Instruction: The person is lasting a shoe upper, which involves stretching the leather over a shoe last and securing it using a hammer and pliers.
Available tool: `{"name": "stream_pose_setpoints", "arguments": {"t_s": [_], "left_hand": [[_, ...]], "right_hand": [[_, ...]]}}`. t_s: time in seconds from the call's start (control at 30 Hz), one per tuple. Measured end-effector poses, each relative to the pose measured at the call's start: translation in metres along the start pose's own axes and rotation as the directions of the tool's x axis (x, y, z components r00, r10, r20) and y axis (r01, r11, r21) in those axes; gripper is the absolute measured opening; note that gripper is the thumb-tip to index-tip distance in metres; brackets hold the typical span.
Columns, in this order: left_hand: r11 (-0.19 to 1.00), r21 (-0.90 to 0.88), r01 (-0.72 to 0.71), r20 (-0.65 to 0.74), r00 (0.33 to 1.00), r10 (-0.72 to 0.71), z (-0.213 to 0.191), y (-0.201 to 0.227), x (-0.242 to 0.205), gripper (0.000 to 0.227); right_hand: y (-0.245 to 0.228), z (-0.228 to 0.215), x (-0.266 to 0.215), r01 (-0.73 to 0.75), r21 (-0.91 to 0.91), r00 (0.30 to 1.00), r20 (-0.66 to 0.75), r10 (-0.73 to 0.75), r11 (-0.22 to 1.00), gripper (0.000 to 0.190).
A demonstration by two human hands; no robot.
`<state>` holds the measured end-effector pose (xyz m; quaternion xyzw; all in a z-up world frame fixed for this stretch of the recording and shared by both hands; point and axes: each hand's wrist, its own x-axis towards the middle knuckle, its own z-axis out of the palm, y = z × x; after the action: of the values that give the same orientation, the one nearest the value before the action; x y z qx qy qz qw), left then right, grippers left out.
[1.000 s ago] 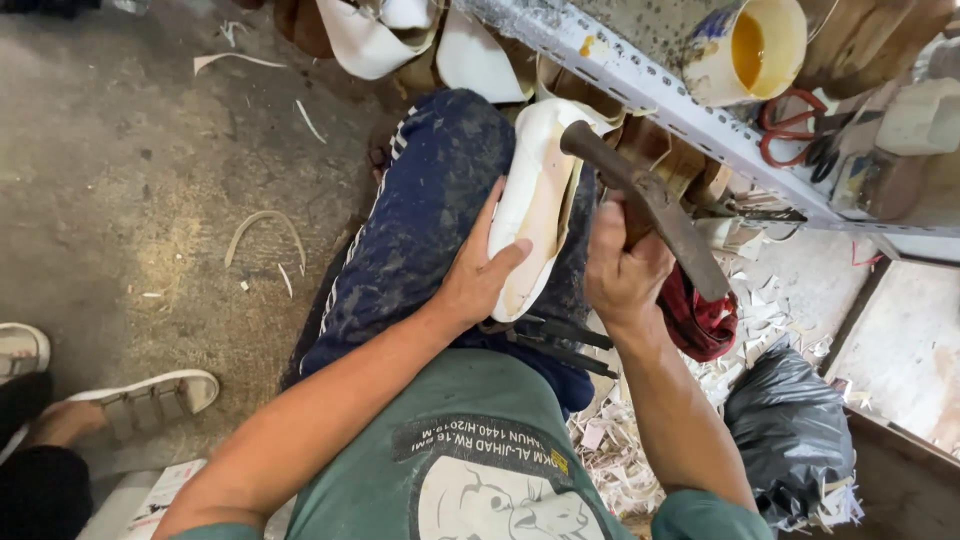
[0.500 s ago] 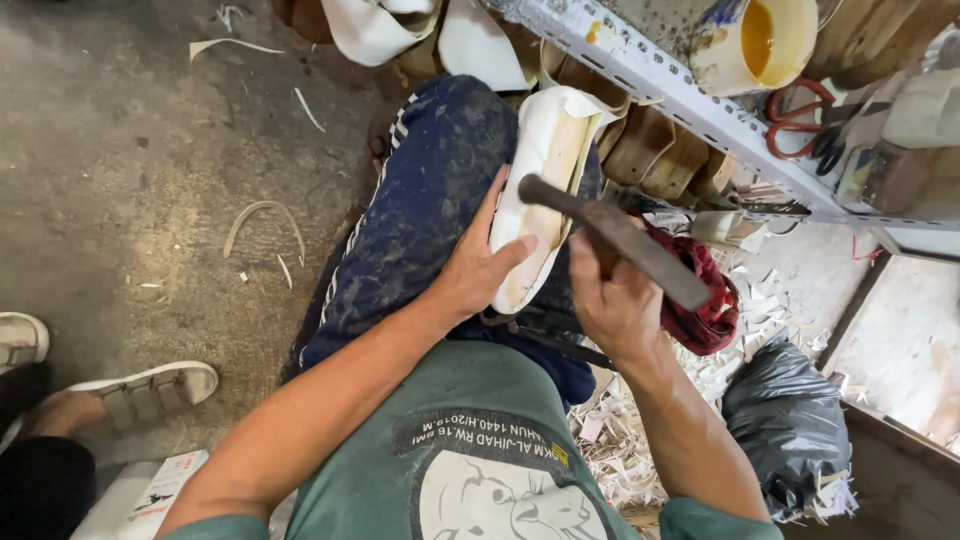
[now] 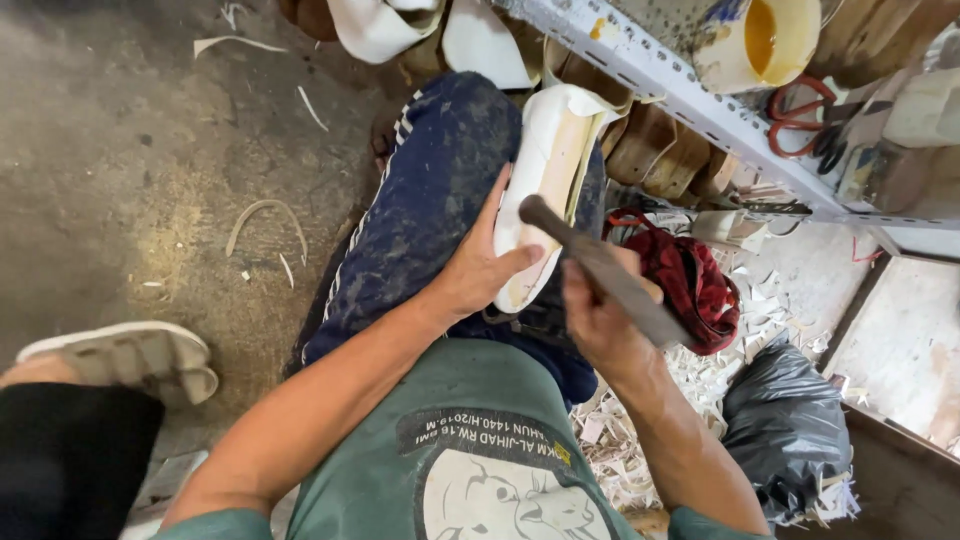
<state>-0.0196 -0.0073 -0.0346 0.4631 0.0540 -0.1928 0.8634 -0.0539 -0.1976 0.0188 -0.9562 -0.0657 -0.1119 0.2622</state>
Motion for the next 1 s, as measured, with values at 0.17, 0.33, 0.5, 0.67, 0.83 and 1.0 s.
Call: {"name": "stream_pose_setpoints", "arguments": {"t_s": [0.17, 0.33, 0.5, 0.67, 0.83, 1.0], "left_hand": [[0.998, 0.054, 0.020, -0.006, 1.000, -0.019, 0.004, 0.008, -0.002, 0.107], [0.993, 0.113, 0.023, 0.009, 1.000, -0.024, 0.004, 0.016, -0.003, 0.106], [0.995, 0.094, -0.020, 0.040, 0.999, 0.017, -0.002, 0.003, -0.004, 0.116], [0.994, 0.109, -0.023, 0.050, 0.999, 0.018, 0.000, 0.002, -0.004, 0.119], [0.987, 0.161, -0.015, 0.077, 0.997, 0.002, -0.001, 0.005, -0.003, 0.124], [0.971, 0.241, -0.007, 0.101, 0.995, -0.018, -0.012, 0.010, -0.002, 0.127]], "right_hand": [[-0.025, -0.006, 0.013, 0.001, -0.048, 0.999, 0.040, 0.000, 0.999, 0.028], [-0.043, -0.019, 0.037, 0.149, -0.128, 0.979, 0.160, -0.127, 0.981, 0.025], [-0.007, -0.004, 0.002, 0.077, -0.037, 0.995, 0.062, -0.075, 0.996, 0.024], [-0.027, -0.029, 0.015, 0.310, -0.222, 0.943, 0.200, -0.268, 0.924, 0.021], [-0.047, -0.019, 0.010, 0.122, -0.133, 0.968, 0.233, -0.088, 0.984, 0.022], [-0.017, -0.007, -0.023, 0.129, -0.236, 0.938, 0.343, -0.042, 0.963, 0.023]]}}
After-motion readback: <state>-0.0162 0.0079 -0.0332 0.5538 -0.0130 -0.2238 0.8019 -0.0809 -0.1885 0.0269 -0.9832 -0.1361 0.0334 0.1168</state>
